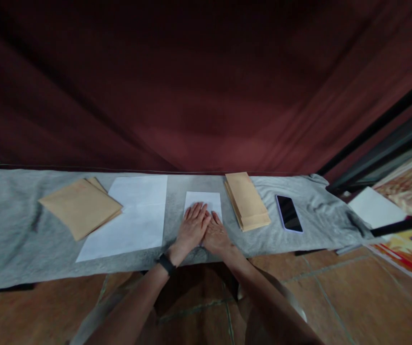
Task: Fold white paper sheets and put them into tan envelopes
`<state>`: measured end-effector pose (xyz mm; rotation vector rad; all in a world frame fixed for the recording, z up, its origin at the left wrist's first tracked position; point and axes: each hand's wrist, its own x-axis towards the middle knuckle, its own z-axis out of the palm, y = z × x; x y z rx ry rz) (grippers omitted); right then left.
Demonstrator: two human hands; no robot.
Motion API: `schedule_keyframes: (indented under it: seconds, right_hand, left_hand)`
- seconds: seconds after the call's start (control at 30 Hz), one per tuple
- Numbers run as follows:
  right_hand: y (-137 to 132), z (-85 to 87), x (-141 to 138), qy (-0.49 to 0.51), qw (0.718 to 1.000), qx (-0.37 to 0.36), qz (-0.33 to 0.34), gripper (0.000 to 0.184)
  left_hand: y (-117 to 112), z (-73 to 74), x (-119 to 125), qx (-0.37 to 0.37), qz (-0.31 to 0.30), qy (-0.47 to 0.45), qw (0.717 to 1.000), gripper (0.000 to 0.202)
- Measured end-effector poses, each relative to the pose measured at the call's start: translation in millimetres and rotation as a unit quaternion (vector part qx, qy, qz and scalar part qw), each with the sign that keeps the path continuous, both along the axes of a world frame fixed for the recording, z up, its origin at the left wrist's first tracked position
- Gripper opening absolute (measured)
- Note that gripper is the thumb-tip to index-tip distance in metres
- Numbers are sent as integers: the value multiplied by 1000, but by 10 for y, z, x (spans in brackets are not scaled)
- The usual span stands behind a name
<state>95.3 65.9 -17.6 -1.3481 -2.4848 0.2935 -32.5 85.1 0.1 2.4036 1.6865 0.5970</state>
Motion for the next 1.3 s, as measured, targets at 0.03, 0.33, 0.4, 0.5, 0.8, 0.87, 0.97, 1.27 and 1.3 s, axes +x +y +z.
schedule_keyframes:
  seconds: [0.03, 0.33, 0.4, 0.5, 0.8, 0.87, 0.97, 1.27, 1.3]
  right_hand:
    - [13, -13, 5, -3, 1000, 1, -5, 55]
    - [206, -91, 142, -28, 980, 75, -181, 52]
    - [235, -114, 175, -41, 975, 88, -198, 53]
    - [258, -145, 213, -49, 969, 99, -223, 53]
    - [256, -150, 186, -30, 965, 96, -244, 54]
    - [264, -142, 177, -24, 964, 89, -248, 54]
    - [274, -97, 154, -5, 964, 75, -254, 53]
    - [-11, 372, -22, 103, 994, 5, 28, 79]
    - [-35, 396, -26, 116, 993, 5, 35, 78]
  left_hand:
    - [33, -39, 43, -6, -5, 8, 1000, 52]
    - [160, -181, 9, 8, 113, 72, 991, 63]
    - [173, -187, -49, 12, 151, 86, 985, 63]
    - [170, -151, -135, 20, 180, 89, 979, 61]
    - [129, 5, -333, -13, 127, -39, 991, 59]
    - [172, -34, -355, -47, 145, -132, 979, 64]
    - [237, -48, -377, -138, 189, -319, 919, 74]
    - [219, 407, -524, -145, 211, -666, 701, 69]
    - [219, 447, -519, -153, 195, -685, 685, 66]
